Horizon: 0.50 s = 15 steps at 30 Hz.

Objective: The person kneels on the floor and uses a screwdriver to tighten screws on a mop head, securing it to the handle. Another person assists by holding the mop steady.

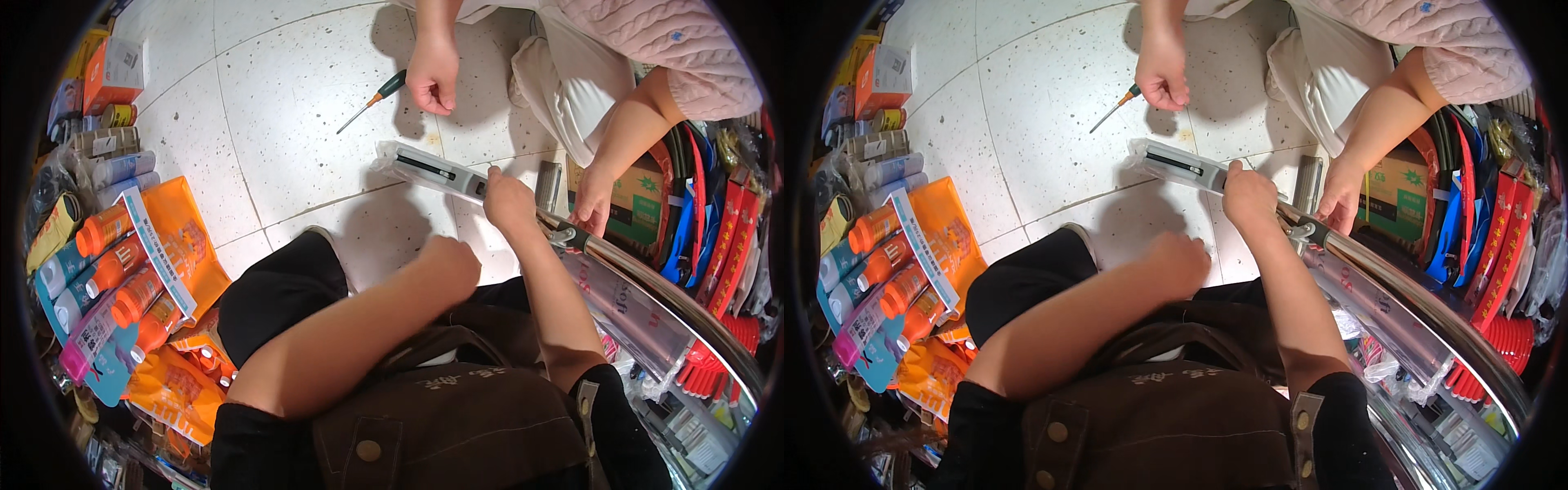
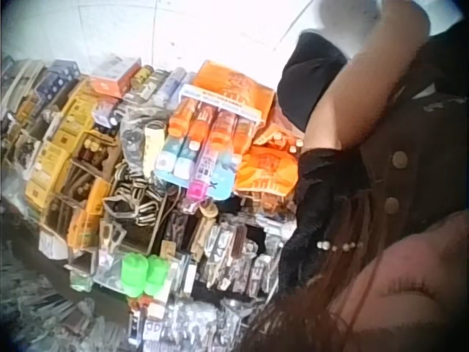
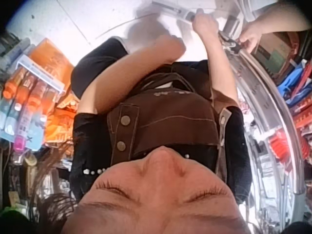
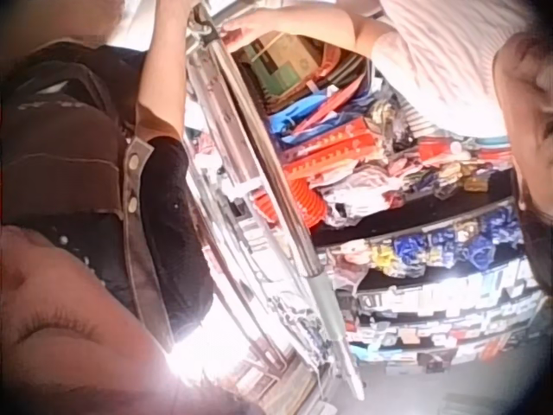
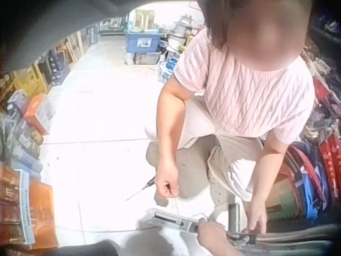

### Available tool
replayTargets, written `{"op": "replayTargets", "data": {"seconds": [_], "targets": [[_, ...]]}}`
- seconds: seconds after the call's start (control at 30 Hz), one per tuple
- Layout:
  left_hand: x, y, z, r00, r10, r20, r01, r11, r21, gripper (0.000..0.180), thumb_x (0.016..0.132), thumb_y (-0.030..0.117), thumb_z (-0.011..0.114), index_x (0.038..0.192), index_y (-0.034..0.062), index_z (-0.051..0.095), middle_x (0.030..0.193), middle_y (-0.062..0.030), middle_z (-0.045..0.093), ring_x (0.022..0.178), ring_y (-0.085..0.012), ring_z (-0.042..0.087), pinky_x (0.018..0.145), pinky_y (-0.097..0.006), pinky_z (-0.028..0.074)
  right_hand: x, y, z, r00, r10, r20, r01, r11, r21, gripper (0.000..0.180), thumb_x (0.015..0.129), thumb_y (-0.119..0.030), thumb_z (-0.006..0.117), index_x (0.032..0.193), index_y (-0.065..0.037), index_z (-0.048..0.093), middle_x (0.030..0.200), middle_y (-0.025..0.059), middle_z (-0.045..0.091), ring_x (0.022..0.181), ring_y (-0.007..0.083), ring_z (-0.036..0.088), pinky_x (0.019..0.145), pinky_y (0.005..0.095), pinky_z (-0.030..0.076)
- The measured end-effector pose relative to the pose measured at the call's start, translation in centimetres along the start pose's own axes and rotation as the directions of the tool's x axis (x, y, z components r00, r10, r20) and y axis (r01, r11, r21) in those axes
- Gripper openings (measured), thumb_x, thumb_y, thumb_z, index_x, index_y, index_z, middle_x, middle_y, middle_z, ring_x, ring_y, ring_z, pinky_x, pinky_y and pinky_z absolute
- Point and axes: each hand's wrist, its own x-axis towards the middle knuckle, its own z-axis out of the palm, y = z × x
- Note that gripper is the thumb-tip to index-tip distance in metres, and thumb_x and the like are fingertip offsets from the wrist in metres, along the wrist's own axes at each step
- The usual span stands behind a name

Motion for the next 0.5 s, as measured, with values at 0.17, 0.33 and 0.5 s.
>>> {"op": "replayTargets", "data": {"seconds": [0.17, 0.33, 0.5], "targets": [[1.0, -10.9, -8.6, 0.763, -0.157, -0.627, 0.07, 0.984, -0.161, 0.015, 0.083, 0.013, 0.054, 0.083, 0.0043, 0.067, 0.078, -0.0195, 0.065, 0.075, -0.0352, 0.064, 0.07, -0.044, 0.051, 0.3, -0.3, -0.4, 0.999, -0.037, -0.023, 0.036, 0.999, -0.017, 0.028, 0.085, -0.006, 0.051, 0.111, 0.003, 0.054, 0.096, 0.0222, 0.068, 0.092, 0.0357, 0.068, 0.079, 0.043, 0.054], [0.2, -12.7, -12.5, 0.582, -0.055, -0.811, -0.041, 0.994, -0.097, 0.011, 0.084, 0.011, 0.06, 0.092, 0.0048, 0.065, 0.085, -0.012, 0.061, 0.083, -0.031, 0.06, 0.072, -0.039, 0.049, 0.9, 0.4, -0.6, 1.0, -0.022, -0.02, 0.022, 1.0, -0.01, 0.028, 0.086, -0.007, 0.051, 0.113, 0.003, 0.054, 0.098, 0.0217, 0.068, 0.094, 0.0347, 0.068, 0.079, 0.0422, 0.054], [3.5, -13.4, -10.5, 0.531, 0.205, -0.822, -0.025, 0.974, 0.227, 0.011, 0.079, 0.008, 0.061, 0.09, 0.0064, 0.065, 0.092, -0.0068, 0.058, 0.093, -0.0252, 0.055, 0.079, -0.035, 0.046, 1.0, 0.1, -0.9, 1.0, -0.016, 0.005, 0.016, 1.0, -0.025, 0.032, 0.087, -0.006, 0.051, 0.117, 0.003, 0.053, 0.1, 0.0211, 0.068, 0.095, 0.0338, 0.068, 0.081, 0.0417, 0.054]]}}
